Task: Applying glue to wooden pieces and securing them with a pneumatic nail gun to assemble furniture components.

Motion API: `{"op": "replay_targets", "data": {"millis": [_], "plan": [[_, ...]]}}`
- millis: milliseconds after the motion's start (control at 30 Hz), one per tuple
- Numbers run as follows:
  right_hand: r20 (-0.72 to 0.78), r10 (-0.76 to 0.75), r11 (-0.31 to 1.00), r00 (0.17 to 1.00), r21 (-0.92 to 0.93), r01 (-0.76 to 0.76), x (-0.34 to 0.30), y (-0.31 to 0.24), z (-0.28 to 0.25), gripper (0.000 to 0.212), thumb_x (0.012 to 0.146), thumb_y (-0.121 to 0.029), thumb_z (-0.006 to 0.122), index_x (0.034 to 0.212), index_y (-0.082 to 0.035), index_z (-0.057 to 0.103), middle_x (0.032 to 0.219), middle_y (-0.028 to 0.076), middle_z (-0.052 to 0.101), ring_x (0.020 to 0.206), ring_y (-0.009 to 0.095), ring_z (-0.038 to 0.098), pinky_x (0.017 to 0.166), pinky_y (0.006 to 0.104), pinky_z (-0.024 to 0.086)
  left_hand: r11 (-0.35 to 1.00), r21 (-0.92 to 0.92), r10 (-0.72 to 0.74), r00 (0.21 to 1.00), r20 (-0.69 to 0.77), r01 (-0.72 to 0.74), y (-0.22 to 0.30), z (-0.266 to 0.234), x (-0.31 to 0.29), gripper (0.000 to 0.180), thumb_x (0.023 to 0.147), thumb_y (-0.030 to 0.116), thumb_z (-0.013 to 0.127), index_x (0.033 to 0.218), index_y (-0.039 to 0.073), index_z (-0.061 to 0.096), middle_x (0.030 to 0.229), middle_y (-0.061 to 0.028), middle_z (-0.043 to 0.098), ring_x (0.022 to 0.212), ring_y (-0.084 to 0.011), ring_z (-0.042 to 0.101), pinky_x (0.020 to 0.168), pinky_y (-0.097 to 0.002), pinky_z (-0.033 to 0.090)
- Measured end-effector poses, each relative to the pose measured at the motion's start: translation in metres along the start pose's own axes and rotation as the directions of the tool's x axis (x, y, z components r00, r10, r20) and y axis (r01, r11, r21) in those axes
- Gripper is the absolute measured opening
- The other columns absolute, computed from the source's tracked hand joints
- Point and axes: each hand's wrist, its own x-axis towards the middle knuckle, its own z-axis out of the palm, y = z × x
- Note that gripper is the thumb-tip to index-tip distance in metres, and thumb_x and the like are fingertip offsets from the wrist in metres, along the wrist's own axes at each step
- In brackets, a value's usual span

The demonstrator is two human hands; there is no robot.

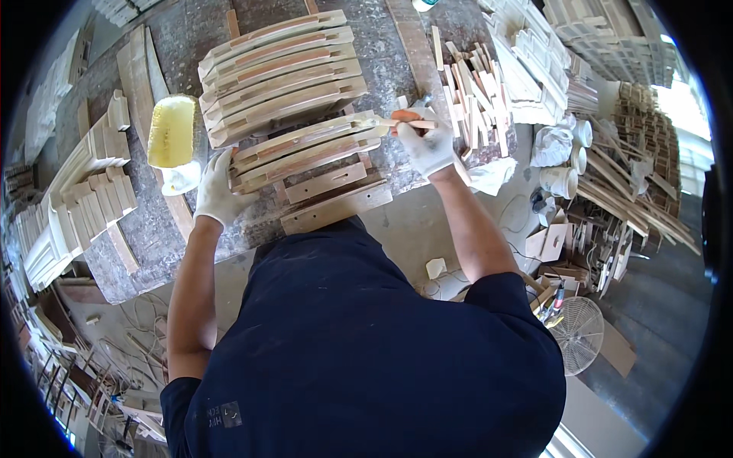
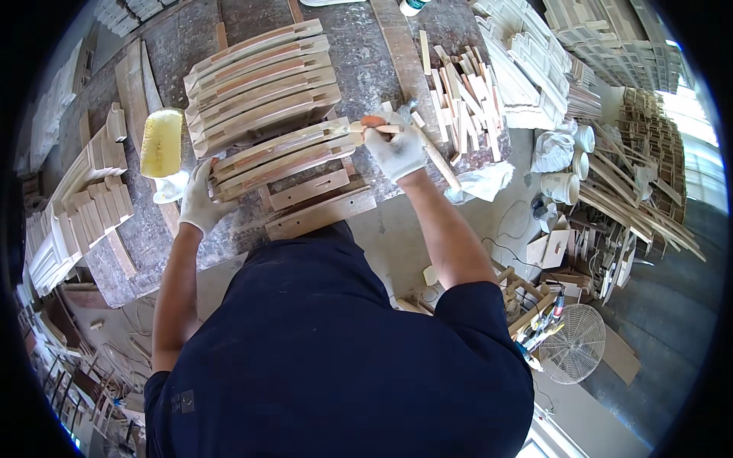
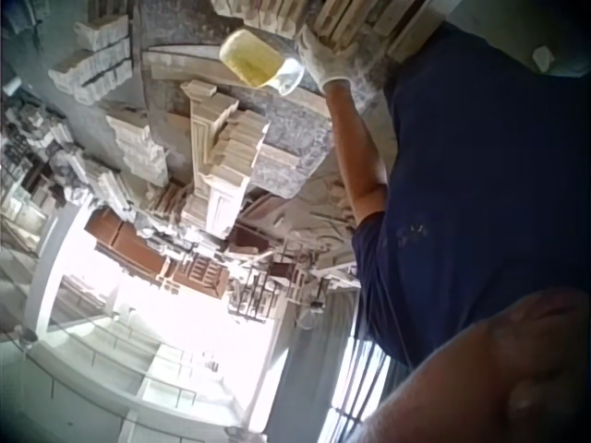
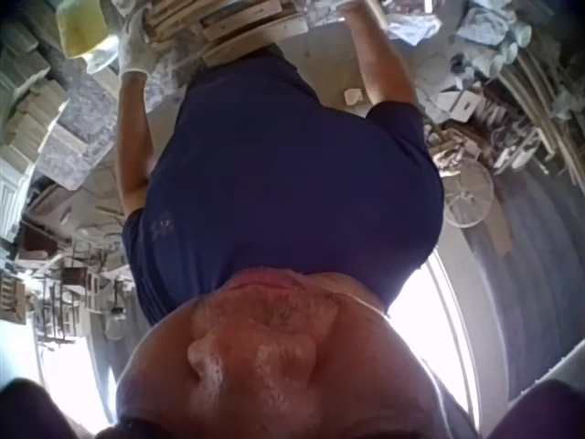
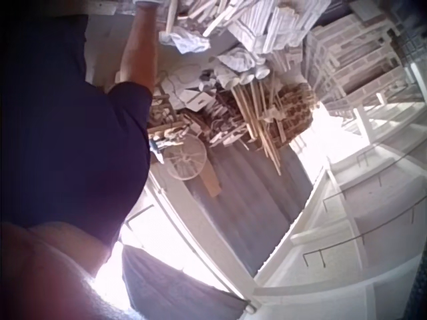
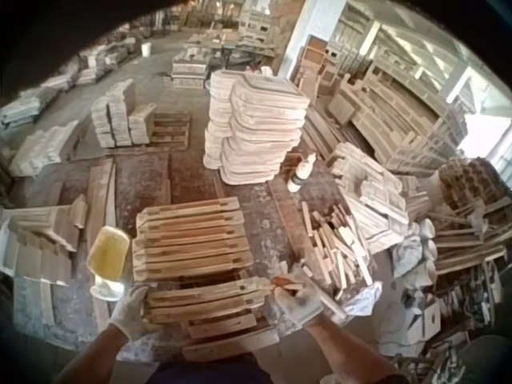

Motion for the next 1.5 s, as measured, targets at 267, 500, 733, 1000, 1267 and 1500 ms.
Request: {"op": "replay_targets", "data": {"millis": [267, 500, 733, 1000, 1267, 1500], "plan": [[0.213, 0.003, 0.959, 0.977, -0.277, 0.058, -0.011, 0.006, -0.01, 0.021, 0.084, 0.001, 0.065, 0.103, 0.0, 0.072, 0.088, 0.006, 0.071, 0.066, 0.01, 0.057, 0.061, 0.0212, 0.046, 0.997, -0.069, -0.044, 0.999, -0.025, 0.042, -0.008, 0.008, 0.001, 0.095, 0.058, 0.016, 0.088, 0.144, 0.005, 0.049, 0.136, -0.0167, 0.059, 0.119, -0.0355, 0.061, 0.103, -0.0401, 0.05], [0.165, 0.036, 0.993, 0.986, -0.117, -0.016, 0.006, 0.009, -0.04, 0.022, 0.085, 0.0, 0.066, 0.105, 0.0, 0.073, 0.085, 0.005, 0.071, 0.066, 0.01, 0.058, 0.06, 0.0218, 0.046, 0.99, -0.077, -0.121, 0.993, -0.01, 0.12, 0.004, 0.005, 0.004, 0.097, 0.057, 0.014, 0.088, 0.145, 0.006, 0.049, 0.136, -0.0159, 0.059, 0.12, -0.0347, 0.06, 0.105, -0.0392, 0.049], [0.193, -0.002, 0.982, 0.981, -0.185, 0.038, 0.013, 0.009, -0.037, 0.019, 0.087, 0.003, 0.062, 0.103, 0.001, 0.072, 0.086, 0.006, 0.071, 0.067, 0.012, 0.059, 0.061, 0.0245, 0.049, 0.993, -0.015, -0.115, 0.993, 0.007, 0.115, -0.012, 0.01, -0.006, 0.101, 0.056, 0.011, 0.088, 0.148, 0.007, 0.046, 0.142, -0.0161, 0.056, 0.127, -0.0356, 0.057, 0.109, -0.0392, 0.046], [0.503, -0.337, 0.94, 0.796, 0.128, 0.318, 0.033, -0.045, 0.078, 0.023, 0.089, 0.005, 0.062, 0.111, 0.001, 0.066, 0.107, 0.009, 0.066, 0.082, 0.019, 0.062, 0.074, 0.0276, 0.051, 0.987, -0.119, -0.135, 0.955, -0.264, 0.106, -0.027, 0.021, -0.047, 0.11, 0.059, 0.017, 0.093, 0.154, 0.003, 0.039, 0.145, -0.0206, 0.053, 0.131, -0.0338, 0.054, 0.112, -0.0387, 0.043], [0.91, -0.265, 0.63, 0.318, -0.086, 0.772, 0.052, -0.029, 0.284, 0.014, 0.089, -0.01, 0.064, 0.1, -0.009, 0.072, 0.103, 0.008, 0.07, 0.084, 0.029, 0.066, 0.076, 0.0395, 0.053, 0.552, -0.821, -0.527, 0.824, -0.208, 0.145, -0.072, 0.06, -0.12, 0.081, 0.088, 0.013, 0.078, 0.155, -0.003, 0.035, 0.148, -0.0225, 0.05, 0.129, -0.0304, 0.054, 0.111, -0.0355, 0.043], [0.995, -0.088, 0.243, 0.038, -0.015, 0.97, 0.081, 0.064, 0.401, 0.019, 0.08, -0.009, 0.063, 0.092, -0.012, 0.077, 0.099, 0.007, 0.075, 0.089, 0.036, 0.068, 0.082, 0.046, 0.054, 0.321, -0.943, -0.679, 0.716, -0.16, 0.093, -0.093, 0.067, -0.165, 0.071, 0.095, 0.017, 0.072, 0.152, -0.007, 0.037, 0.145, -0.0223, 0.052, 0.125, -0.027, 0.058, 0.107, -0.0333, 0.046]]}}
